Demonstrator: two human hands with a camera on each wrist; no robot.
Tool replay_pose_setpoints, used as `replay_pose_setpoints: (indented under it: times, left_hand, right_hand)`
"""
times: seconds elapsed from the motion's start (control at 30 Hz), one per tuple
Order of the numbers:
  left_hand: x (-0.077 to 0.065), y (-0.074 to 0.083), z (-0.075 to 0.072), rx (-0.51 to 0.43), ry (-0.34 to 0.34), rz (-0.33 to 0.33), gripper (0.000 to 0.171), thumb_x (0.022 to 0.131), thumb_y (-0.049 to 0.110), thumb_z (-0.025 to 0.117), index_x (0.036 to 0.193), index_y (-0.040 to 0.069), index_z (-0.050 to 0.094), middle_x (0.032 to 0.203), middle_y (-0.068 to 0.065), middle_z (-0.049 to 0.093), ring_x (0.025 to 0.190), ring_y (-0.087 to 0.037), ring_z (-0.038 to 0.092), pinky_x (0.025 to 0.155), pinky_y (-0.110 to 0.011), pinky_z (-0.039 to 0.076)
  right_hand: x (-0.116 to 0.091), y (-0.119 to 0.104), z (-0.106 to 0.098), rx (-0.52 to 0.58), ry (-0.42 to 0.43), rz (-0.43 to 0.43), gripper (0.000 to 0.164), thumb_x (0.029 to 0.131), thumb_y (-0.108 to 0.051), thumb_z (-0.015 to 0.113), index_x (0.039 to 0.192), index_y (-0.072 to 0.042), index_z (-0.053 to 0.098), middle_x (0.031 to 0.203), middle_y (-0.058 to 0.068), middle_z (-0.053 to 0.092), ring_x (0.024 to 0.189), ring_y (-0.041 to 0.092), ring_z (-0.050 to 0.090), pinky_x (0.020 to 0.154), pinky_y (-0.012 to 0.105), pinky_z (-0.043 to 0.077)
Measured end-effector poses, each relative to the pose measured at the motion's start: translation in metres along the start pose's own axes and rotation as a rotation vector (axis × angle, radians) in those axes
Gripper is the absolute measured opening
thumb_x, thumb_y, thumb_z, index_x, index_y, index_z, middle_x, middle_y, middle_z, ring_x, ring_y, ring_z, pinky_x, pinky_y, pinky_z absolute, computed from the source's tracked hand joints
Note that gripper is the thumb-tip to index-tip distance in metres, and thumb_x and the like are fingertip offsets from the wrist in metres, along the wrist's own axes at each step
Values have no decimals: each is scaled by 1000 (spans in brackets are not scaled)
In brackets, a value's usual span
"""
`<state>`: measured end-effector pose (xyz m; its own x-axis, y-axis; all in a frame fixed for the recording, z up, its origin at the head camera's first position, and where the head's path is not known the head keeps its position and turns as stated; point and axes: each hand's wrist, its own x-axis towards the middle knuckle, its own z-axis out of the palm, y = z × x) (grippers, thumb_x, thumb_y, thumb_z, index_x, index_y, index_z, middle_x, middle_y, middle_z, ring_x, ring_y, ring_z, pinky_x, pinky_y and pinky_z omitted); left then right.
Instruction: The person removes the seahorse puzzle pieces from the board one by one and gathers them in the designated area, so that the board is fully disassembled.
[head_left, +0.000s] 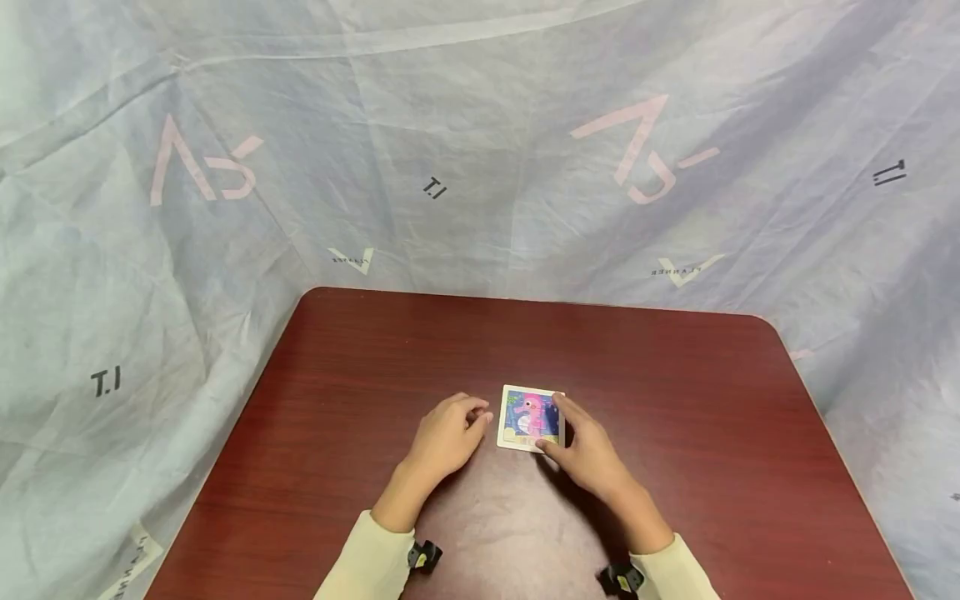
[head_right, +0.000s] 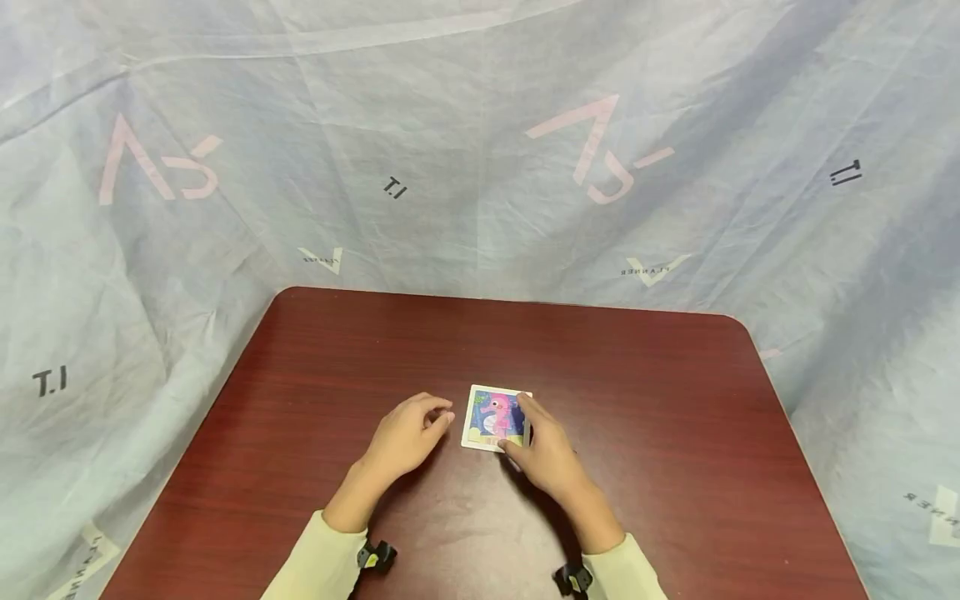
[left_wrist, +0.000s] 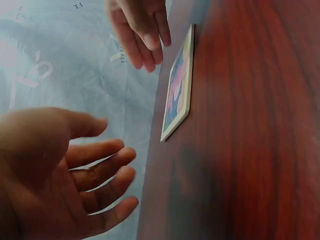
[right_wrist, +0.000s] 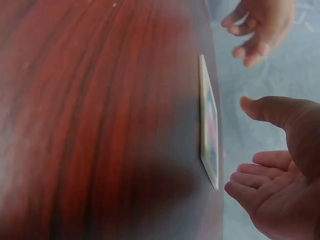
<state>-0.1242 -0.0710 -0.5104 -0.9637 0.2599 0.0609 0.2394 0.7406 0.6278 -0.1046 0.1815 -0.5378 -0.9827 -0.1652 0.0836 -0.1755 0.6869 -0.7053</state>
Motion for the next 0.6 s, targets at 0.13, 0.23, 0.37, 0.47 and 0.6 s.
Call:
replay_pose_setpoints:
  times: [0.13, 0.23, 0.37, 0.47, 0.6]
  left_hand:
    - [13, 1, 8, -189, -43, -72, 29, 108, 26, 59, 124, 10, 76, 111, -6, 77, 95, -17, 71, 83, -38, 58]
    - [20, -2, 15, -376, -114, -127, 32, 110, 21, 53, 127, 2, 73, 108, -14, 76, 86, -21, 71, 72, -32, 55]
    - [28, -7, 23, -556, -147, -190, 35, 110, 15, 50, 130, -6, 68, 105, -22, 74, 70, -23, 66, 58, -23, 48]
    - [33, -9, 27, -592, -146, -201, 35, 109, 15, 51, 130, -7, 68, 108, -23, 74, 65, -18, 63, 55, -21, 45]
    - [37, -9, 33, -577, -160, -188, 34, 108, 15, 55, 131, -5, 69, 113, -23, 74, 68, -17, 64, 57, -26, 50]
  right_hand:
    - [5, 2, 8, -8, -6, -3, 83, 86, -15, 87, 154, 8, 46, 160, 28, 48, 150, 44, 46, 122, 57, 38]
    - [5, 3, 13, -9, 5, -9, 84, 85, -15, 88, 153, 9, 46, 159, 29, 49, 150, 46, 46, 122, 59, 39]
    - [7, 2, 17, 9, 6, -1, 85, 84, -17, 89, 154, 8, 47, 159, 28, 49, 150, 47, 45, 122, 59, 37]
    - [10, 2, 17, 15, 8, 5, 87, 83, -18, 91, 154, 8, 47, 160, 28, 49, 150, 48, 44, 123, 60, 36]
    - [15, 2, 18, 28, 1, 10, 88, 80, -18, 93, 153, 6, 49, 161, 29, 46, 153, 49, 40, 125, 61, 33]
